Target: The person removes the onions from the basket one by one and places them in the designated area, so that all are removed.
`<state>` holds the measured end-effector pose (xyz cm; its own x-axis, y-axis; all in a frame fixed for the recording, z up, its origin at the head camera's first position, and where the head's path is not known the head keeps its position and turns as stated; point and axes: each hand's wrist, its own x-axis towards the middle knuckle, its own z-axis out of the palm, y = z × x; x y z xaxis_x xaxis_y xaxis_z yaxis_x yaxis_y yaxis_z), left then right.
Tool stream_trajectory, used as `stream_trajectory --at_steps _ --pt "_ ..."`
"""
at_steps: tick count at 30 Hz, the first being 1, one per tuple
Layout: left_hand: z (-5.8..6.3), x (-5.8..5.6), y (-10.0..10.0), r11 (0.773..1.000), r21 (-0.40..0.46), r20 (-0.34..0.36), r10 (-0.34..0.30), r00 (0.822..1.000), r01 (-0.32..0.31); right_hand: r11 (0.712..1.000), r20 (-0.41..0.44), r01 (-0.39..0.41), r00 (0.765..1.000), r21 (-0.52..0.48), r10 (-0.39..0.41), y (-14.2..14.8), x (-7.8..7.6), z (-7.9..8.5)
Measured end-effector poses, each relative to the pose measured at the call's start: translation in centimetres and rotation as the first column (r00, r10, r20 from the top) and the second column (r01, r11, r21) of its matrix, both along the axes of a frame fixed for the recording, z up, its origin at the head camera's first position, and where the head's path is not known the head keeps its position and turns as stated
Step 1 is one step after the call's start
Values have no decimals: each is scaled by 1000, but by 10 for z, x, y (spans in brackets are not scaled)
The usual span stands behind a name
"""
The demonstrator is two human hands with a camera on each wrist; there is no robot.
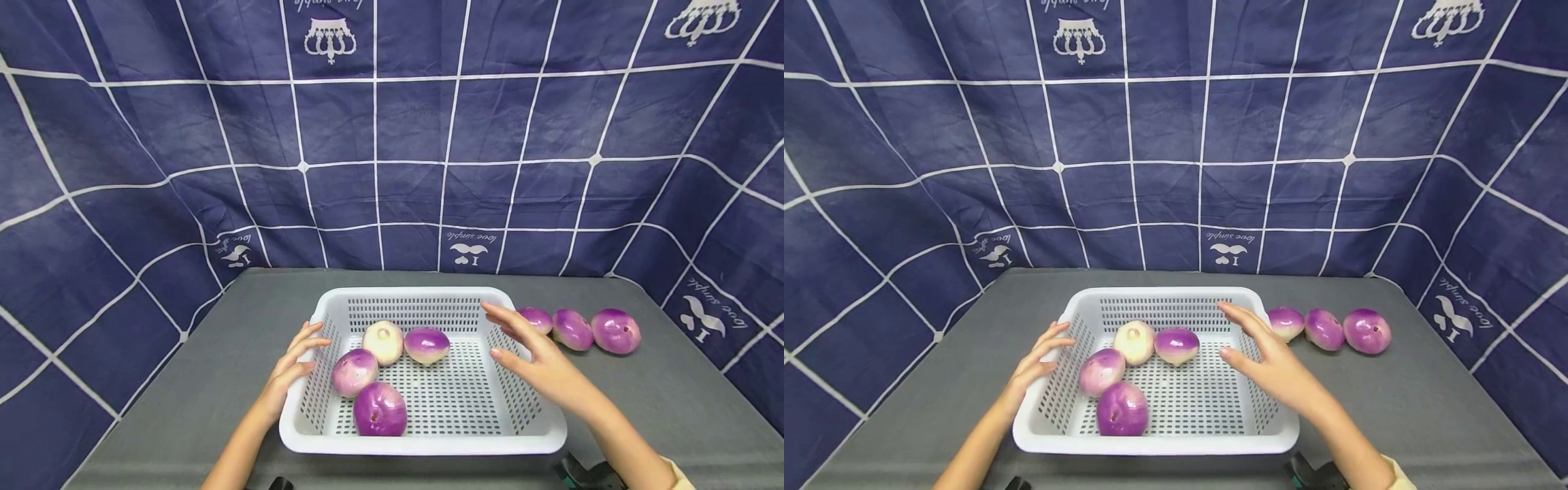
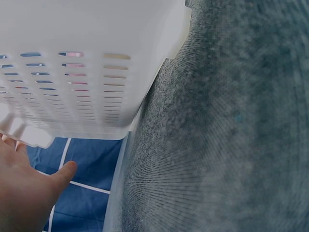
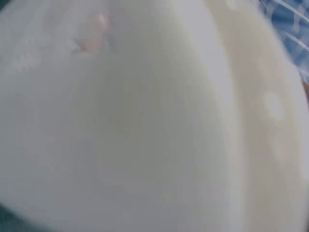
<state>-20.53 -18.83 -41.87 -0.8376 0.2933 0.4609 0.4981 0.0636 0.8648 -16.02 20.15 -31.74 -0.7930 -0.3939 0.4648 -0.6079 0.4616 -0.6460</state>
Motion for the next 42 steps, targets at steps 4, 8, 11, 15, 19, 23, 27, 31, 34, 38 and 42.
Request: stream_trajectory --at_steps 4,8,11,15,19,23,27,31,34,38,42 --pt "-1 2 0 1000 2 5 3 1000 -3 997 47 -3 999 77 -1 -21 3 -2" --pt "0 2 -2 1000 5 -8 -1 1000 1 992 100 -43 995 120 31 -40 7 -4" --pt "1 2 -2 1000 2 -16 -9 1000 9 988 167 -59 985 144 34 -52 9 -6" --pt "3 1 -3 1000 0 -18 -15 1000 15 981 265 -97 963 165 51 -65 10 -8" --pt "3 2 -3 1000 10 -19 -16 1000 17 972 339 -165 935 165 102 -79 9 -11" --pt "2 3 -3 1000 15 -18 -8 1000 8 959 367 -217 920 184 138 -92 7 -15" --pt "2 2 -2 1000 11 -17 6 1000 -6 945 374 -245 915 217 151 -101 4 -21" --pt "3 1 -1 1000 3 -20 6 1000 -6 943 384 -248 911 221 150 -107 0 -24" --pt "2 1 0 1000 5 -18 2 1000 -2 944 382 -245 912 221 147 -111 -4 -27" --pt "1 2 0 1000 14 -19 9 1000 -9 944 382 -238 914 228 138 -116 -7 -30" --pt "0 2 0 1000 12 -17 15 1000 -15 934 400 -253 906 252 138 -119 -7 -35"
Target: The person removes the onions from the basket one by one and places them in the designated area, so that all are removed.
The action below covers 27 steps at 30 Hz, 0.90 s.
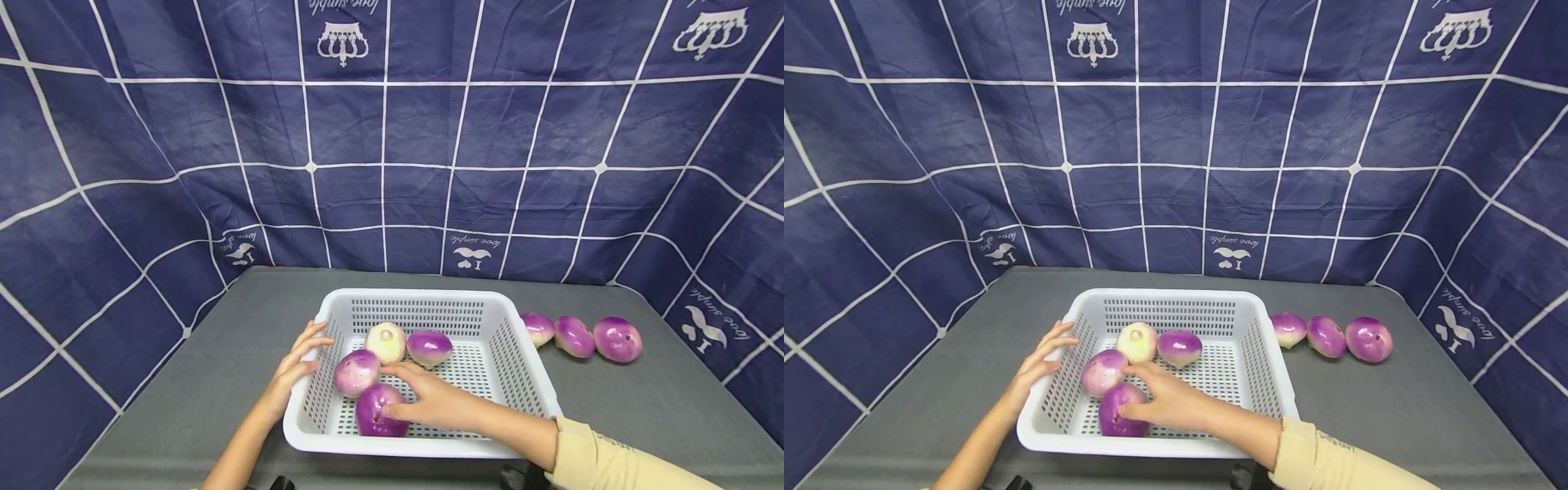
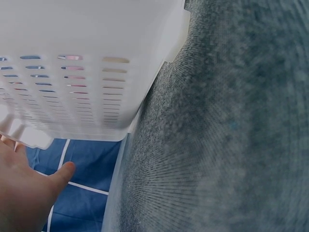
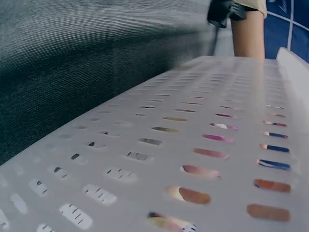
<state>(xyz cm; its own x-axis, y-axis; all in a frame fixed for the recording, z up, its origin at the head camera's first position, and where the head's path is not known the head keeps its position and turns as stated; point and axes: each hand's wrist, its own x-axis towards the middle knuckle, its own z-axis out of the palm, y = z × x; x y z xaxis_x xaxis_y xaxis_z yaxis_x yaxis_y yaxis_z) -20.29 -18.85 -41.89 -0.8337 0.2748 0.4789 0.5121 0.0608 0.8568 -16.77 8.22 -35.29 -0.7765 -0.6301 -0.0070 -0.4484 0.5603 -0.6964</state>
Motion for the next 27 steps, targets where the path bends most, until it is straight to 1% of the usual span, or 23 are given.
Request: stream_trajectory --at_steps 2,7,12,21,25,27 --pt "0 0 0 1000 -4 5 1 1000 -1 1000 7 0 1000 20 0 0 0 -3" --pt "0 0 0 1000 -3 7 1 1000 -1 998 -16 -12 1000 67 13 -1 1 -8" --pt "-1 1 0 1000 -2 6 3 1000 -3 996 -28 -33 999 88 36 -1 2 -11" --pt "-2 0 1 1000 0 10 3 1000 -3 982 -130 -51 989 180 75 -3 -1 -16" --pt "-2 0 1 1000 1 12 4 1000 -4 980 -151 -67 984 187 96 -4 -2 -17" --pt "-1 0 1 1000 0 10 4 1000 -4 980 -146 -85 983 182 112 -4 -2 -16"
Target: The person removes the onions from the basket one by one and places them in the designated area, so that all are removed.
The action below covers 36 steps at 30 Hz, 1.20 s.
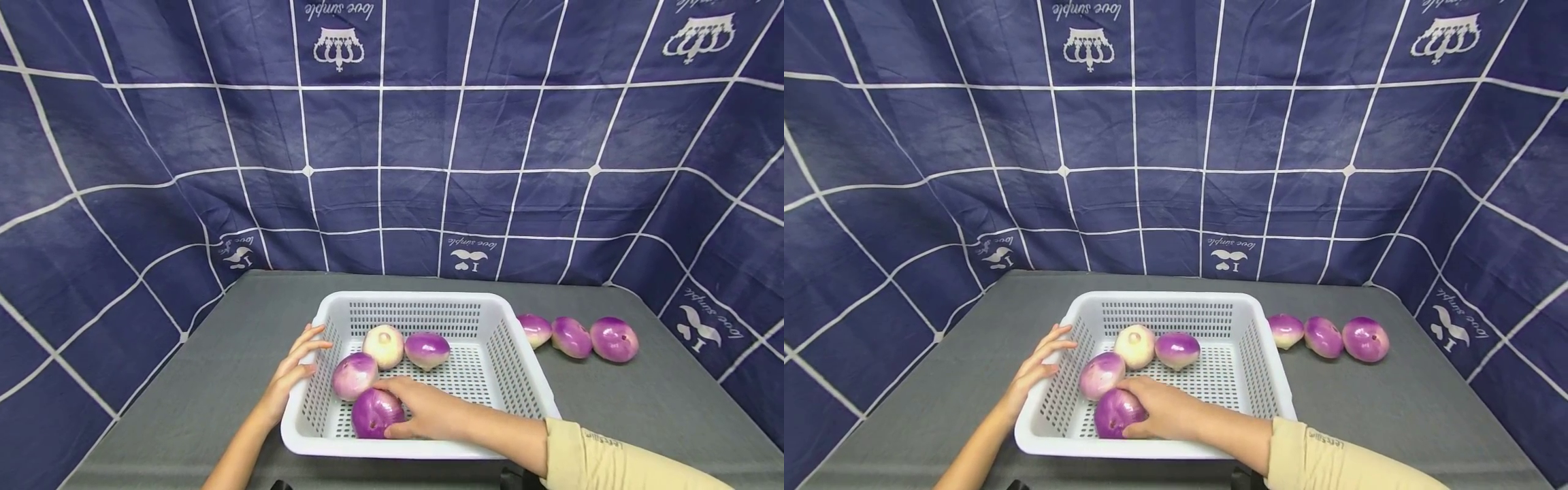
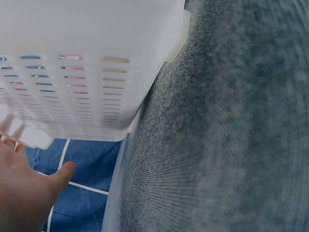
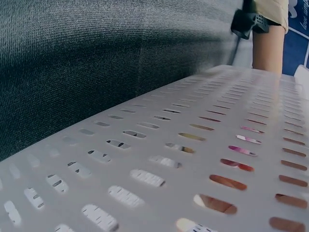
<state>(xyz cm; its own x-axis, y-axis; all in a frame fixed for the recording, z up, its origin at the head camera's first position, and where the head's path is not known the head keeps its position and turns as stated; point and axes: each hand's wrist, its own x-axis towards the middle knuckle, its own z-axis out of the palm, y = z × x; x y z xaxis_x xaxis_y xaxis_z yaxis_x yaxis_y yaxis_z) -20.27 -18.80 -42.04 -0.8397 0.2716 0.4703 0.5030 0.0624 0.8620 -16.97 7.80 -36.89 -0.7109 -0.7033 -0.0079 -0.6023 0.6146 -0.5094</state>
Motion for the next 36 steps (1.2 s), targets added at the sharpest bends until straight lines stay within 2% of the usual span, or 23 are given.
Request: stream_trajectory --at_steps 3,7,16,19,22,28,32,36 --pt "0 0 0 1000 0 -3 0 1000 0 1000 17 -28 999 -7 29 0 0 1" --pt "0 0 0 1000 -1 -8 -1 1000 1 1000 23 -27 999 -7 27 1 0 3" --pt "1 0 0 1000 -2 -4 -2 1000 2 997 -74 -20 997 71 26 3 4 12" --pt "1 1 0 1000 4 0 -4 1000 4 998 -106 -22 994 64 28 4 5 18" --pt "1 1 0 1000 6 3 -9 1000 9 1000 -114 -5 993 25 8 6 6 25" --pt "0 0 0 1000 0 -7 1 1000 -1 992 -67 48 996 -116 -56 19 8 39" --pt "0 0 0 1000 -3 -11 2 1000 -2 967 -34 66 996 -246 -77 31 10 44" --pt "0 0 0 1000 -9 -10 0 1000 0 925 17 98 995 -367 -99 45 12 45"
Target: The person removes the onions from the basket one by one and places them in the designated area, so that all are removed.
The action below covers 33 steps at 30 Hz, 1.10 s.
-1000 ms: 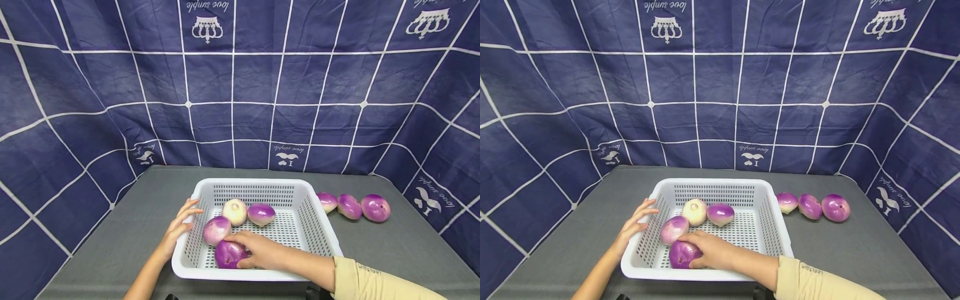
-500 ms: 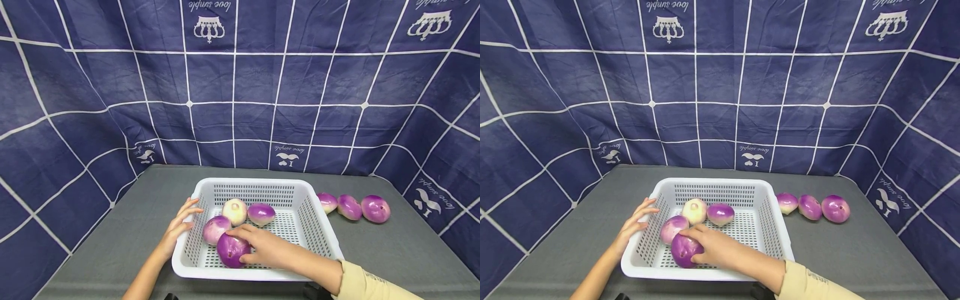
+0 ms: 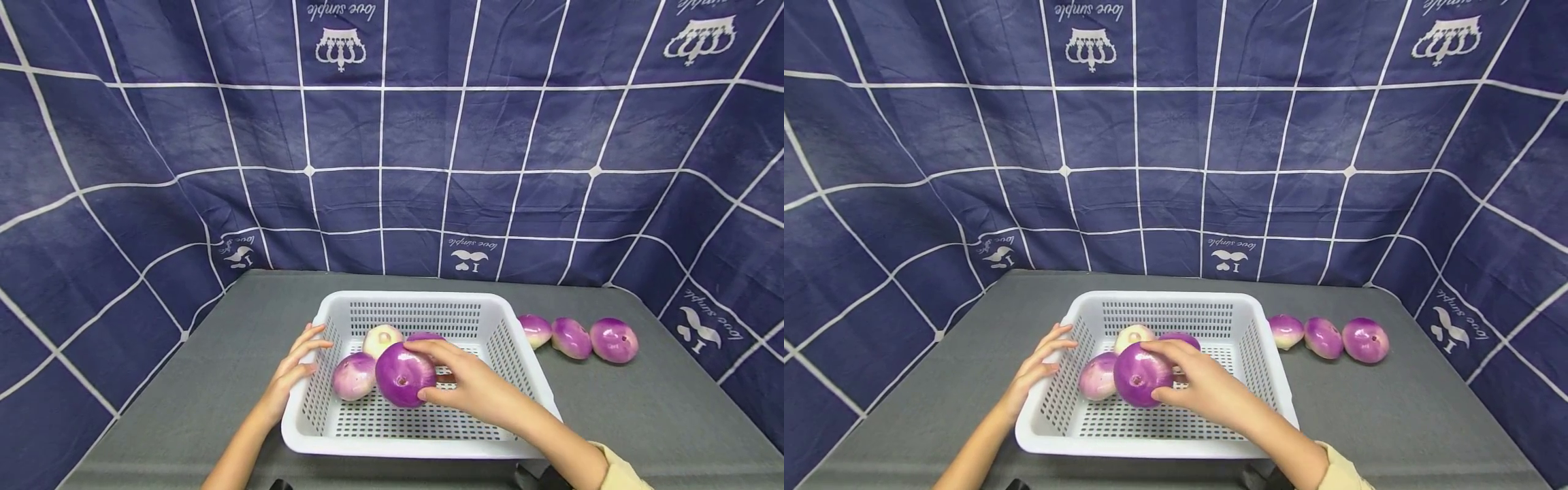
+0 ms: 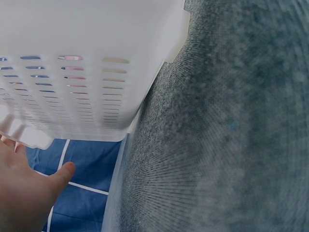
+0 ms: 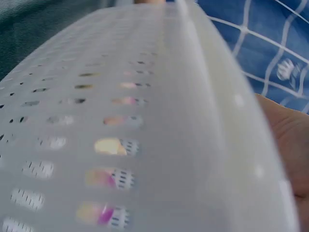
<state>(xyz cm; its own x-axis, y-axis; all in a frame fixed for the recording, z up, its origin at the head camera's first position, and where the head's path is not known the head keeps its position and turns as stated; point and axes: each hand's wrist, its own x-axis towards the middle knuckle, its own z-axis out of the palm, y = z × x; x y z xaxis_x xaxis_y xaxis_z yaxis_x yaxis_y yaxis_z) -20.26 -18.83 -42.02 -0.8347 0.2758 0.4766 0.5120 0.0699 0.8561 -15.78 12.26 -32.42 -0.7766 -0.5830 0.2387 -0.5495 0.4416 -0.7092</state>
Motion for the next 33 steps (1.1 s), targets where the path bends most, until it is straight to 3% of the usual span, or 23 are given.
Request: stream_trajectory --at_steps 4,8,12,16,20,24,28,33 --pt "0 -1 0 1000 -2 0 1 1000 -1 992 20 75 997 -105 -73 15 5 -1" --pt "0 -1 -1 1000 0 1 -3 1000 3 962 1 164 986 -219 -168 32 12 -4" --pt "0 -1 -2 1000 5 0 -1 1000 1 911 -35 242 963 -335 -268 48 16 -7" --pt "0 -1 -2 1000 7 -1 -5 1000 5 846 -14 324 931 -424 -363 65 20 -11" --pt "-1 -1 0 1000 6 -7 -12 1000 12 790 25 369 912 -490 -410 83 21 -20" --pt "-2 -1 1 1000 10 -5 -20 1000 20 755 41 416 886 -508 -461 100 21 -30" --pt "-2 -1 1 1000 14 -2 -17 1000 17 731 42 500 837 -464 -546 112 18 -35" --pt "0 -1 0 1000 17 -7 -6 1000 6 698 -11 618 746 -361 -666 124 10 -40"
